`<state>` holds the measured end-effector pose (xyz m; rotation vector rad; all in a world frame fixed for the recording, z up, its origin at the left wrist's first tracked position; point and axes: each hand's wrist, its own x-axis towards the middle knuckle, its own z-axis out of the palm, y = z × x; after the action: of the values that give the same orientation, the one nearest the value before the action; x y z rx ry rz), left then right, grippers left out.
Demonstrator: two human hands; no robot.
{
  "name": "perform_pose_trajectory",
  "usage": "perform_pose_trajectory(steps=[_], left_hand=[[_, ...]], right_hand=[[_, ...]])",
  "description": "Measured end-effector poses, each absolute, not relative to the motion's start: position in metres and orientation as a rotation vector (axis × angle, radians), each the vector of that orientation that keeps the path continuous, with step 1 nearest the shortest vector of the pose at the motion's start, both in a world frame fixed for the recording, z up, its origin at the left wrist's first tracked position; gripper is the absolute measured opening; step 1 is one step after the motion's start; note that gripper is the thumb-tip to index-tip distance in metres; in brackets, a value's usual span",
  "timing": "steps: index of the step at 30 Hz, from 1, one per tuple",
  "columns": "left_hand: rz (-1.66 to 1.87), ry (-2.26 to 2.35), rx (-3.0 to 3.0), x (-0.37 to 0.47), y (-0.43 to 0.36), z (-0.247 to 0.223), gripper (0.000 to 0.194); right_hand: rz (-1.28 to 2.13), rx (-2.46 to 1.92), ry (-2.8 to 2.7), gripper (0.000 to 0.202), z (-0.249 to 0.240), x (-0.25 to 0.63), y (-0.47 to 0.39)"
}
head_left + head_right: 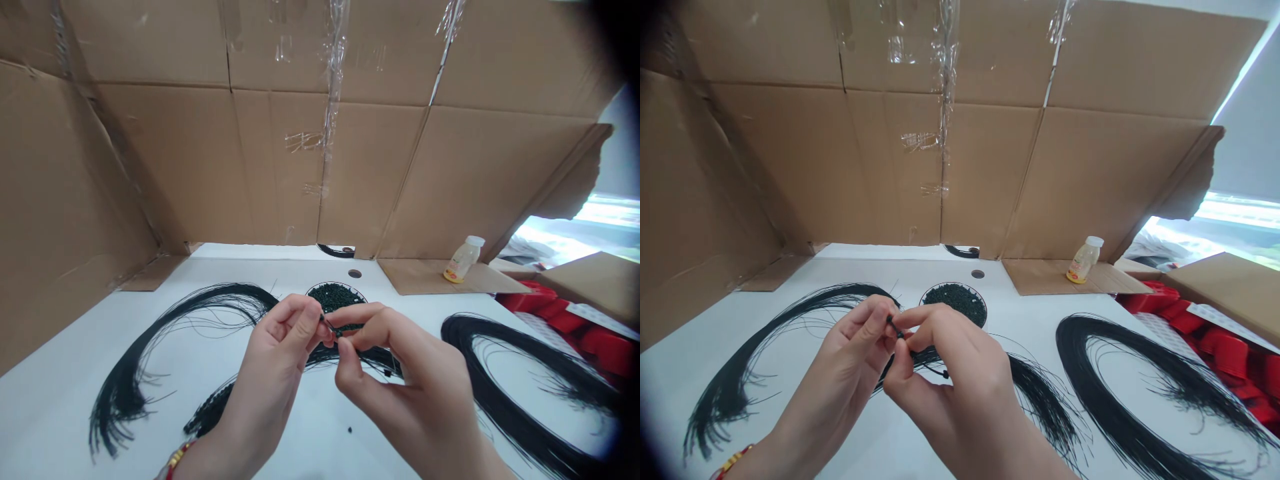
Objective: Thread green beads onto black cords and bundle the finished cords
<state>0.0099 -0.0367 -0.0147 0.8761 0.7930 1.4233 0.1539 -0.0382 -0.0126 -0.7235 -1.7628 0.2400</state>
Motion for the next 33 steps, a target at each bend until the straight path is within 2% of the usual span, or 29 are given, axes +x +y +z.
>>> perform_pose_trajectory(steps=[19,28,33], left_hand=[[1.392,0.827,0.929,0.0075,-0.035,-0.0159,0.036],[1.405,0.798,0.972,0.0064,-0.0331,-0.0197,0.03],[1.385,0.731,0.935,0.004,-0.0314,-0.0181,0.027]], right_hand=[[0.247,-0.718,-1.791,0.019,-0.0075,0.1546,-0.0346],[0.282,-0.714,-1.809,0.019,-0.0048,0.1546,-0.0363],[0.456,-0.719,-1.765,0.019,-0.006,0.1572,-0.0348]])
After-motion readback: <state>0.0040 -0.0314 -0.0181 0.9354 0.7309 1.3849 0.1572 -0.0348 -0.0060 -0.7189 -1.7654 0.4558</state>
